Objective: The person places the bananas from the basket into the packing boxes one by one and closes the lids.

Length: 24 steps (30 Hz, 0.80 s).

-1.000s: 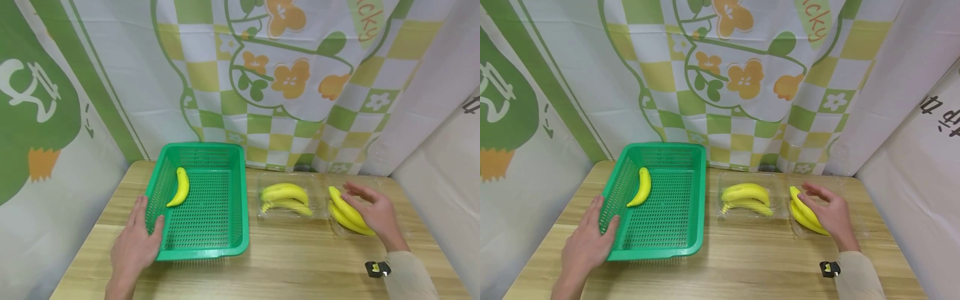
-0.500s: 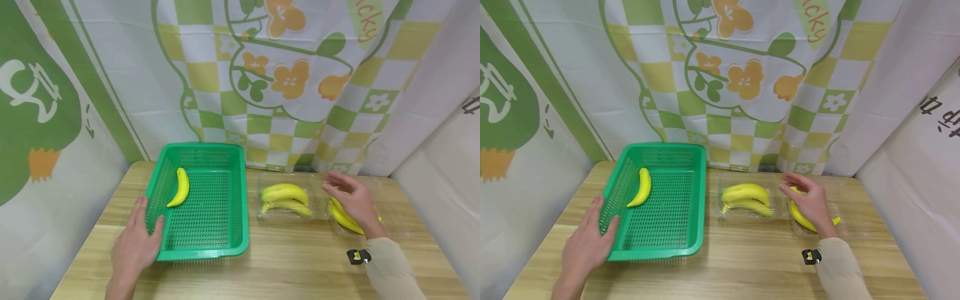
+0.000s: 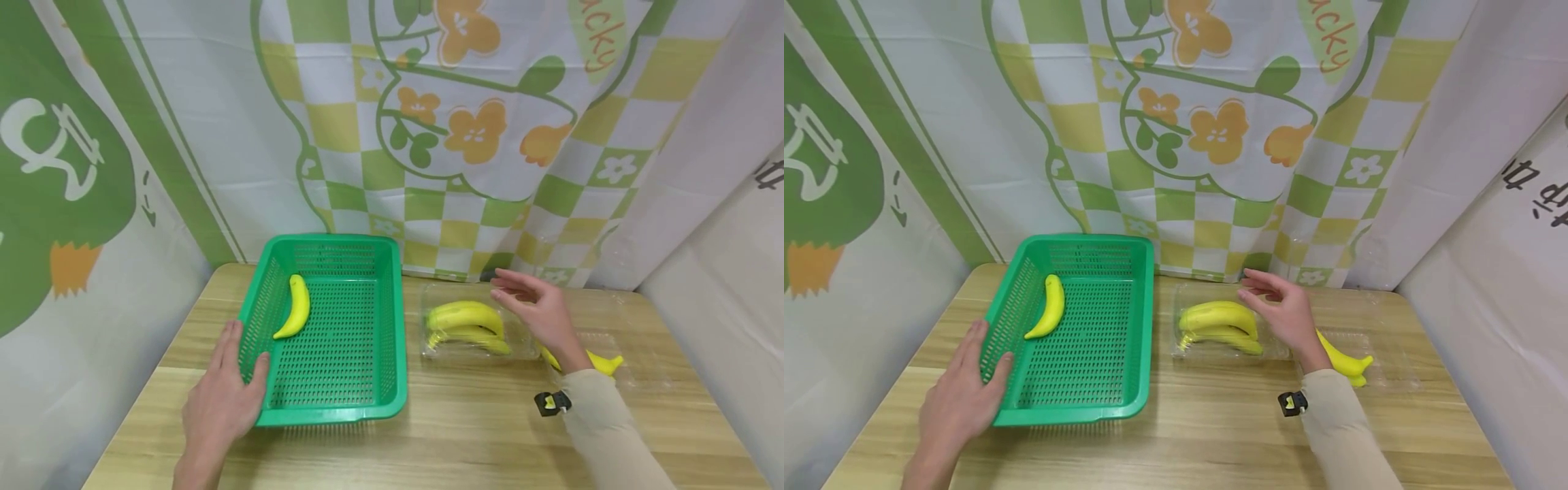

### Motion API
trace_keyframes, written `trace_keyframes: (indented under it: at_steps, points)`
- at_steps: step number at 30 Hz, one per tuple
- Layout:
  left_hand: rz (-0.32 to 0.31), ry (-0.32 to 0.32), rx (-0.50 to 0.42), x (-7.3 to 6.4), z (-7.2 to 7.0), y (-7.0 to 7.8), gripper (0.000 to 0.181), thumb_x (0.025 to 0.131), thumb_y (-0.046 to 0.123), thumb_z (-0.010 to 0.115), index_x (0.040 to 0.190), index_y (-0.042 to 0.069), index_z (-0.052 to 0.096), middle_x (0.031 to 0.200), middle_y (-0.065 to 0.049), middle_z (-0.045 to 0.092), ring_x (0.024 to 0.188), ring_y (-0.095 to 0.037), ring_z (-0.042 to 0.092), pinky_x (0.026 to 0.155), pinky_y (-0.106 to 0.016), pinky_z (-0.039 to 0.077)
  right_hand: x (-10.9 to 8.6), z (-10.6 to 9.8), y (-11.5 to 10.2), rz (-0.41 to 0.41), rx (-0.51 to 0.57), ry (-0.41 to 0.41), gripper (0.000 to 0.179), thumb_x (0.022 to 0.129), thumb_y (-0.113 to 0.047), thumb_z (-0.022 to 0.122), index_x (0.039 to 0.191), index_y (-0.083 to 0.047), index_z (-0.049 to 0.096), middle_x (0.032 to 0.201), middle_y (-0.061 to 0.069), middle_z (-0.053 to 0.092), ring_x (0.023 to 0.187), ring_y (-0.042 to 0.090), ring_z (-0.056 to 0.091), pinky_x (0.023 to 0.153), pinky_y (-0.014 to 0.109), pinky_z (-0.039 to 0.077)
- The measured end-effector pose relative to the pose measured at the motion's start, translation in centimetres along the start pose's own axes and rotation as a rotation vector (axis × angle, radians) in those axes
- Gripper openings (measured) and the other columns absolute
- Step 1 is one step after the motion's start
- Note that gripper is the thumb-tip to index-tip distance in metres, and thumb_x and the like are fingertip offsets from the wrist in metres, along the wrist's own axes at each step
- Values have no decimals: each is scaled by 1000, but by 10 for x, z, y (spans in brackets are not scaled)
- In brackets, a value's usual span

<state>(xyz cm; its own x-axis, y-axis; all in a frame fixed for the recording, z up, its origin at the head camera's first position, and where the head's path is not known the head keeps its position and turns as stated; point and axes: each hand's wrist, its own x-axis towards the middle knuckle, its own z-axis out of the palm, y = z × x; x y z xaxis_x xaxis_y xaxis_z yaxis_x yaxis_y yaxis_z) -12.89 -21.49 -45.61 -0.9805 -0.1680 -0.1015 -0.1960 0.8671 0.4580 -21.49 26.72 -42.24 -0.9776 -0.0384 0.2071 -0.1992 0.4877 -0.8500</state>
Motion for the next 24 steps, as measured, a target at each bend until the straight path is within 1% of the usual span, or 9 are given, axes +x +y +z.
trace_keyframes:
  at_steps: [2, 6, 9, 11, 14, 18, 21, 24]
  points:
    - [0, 0, 0, 0, 0, 0, 80, 111, 58, 29, 172, 20, -5, 182, -5, -4, 123, -66, 58, 56, -38, 49, 4, 5, -3, -3, 15, -11, 46, 100, -34, 75, 142, -16, 68, 133, 18, 74, 107, -3, 70, 91, 13, 56]
    - [1, 3, -1, 0, 0, 0, 80, 111, 58, 29, 172, 20, -5, 182, -5, -4, 123, -66, 57, 60, -45, 54, 10, 16, -10, -11, 41, -26, 46, 101, -33, 75, 142, -13, 67, 133, 16, 75, 107, -2, 70, 92, 14, 55]
    - [1, 6, -4, 0, 0, 0, 80, 111, 57, 30, 172, 19, -4, 182, -4, -4, 123, -66, 58, 61, -47, 55, 14, 24, -15, 3, 67, -32, 47, 101, -33, 74, 143, -11, 66, 133, 15, 75, 107, -1, 70, 93, 13, 55]
    - [0, 4, -5, 0, 0, 0, 80, 111, 57, 30, 172, 20, -4, 182, -4, -4, 121, -66, 58, 57, -43, 52, 17, 30, -18, 15, 97, -40, 48, 102, -33, 74, 143, -11, 66, 134, 16, 74, 108, 1, 70, 94, 14, 56]
    - [-2, -1, -8, 0, -1, 0, 80, 111, 58, 30, 172, 20, -5, 182, -5, -5, 121, -66, 59, 55, -39, 49, 22, 39, -23, 25, 118, -52, 47, 101, -35, 75, 143, -16, 67, 135, 13, 75, 110, 5, 72, 93, 15, 57]
    - [1, -2, -2, 0, -1, -1, 80, 111, 57, 30, 172, 19, -6, 181, -7, -5, 123, -66, 58, 57, -41, 52, 29, 54, -32, 18, 139, -67, 45, 100, -37, 75, 142, -20, 68, 133, 8, 76, 115, 14, 73, 93, 20, 58]
    - [4, -2, 0, 0, -1, -2, 80, 111, 56, 30, 172, 19, -6, 181, -8, -5, 122, -66, 58, 58, -42, 53, 33, 66, -38, 10, 165, -77, 44, 100, -36, 75, 141, -19, 69, 131, 8, 77, 118, 22, 72, 95, 27, 58]
    - [8, -2, 0, 0, -1, -1, 79, 111, 56, 30, 172, 19, -6, 181, -8, -4, 122, -66, 58, 60, -46, 55, 35, 76, -43, 13, 183, -84, 41, 100, -33, 75, 139, -19, 70, 128, 7, 78, 118, 24, 72, 99, 35, 58]
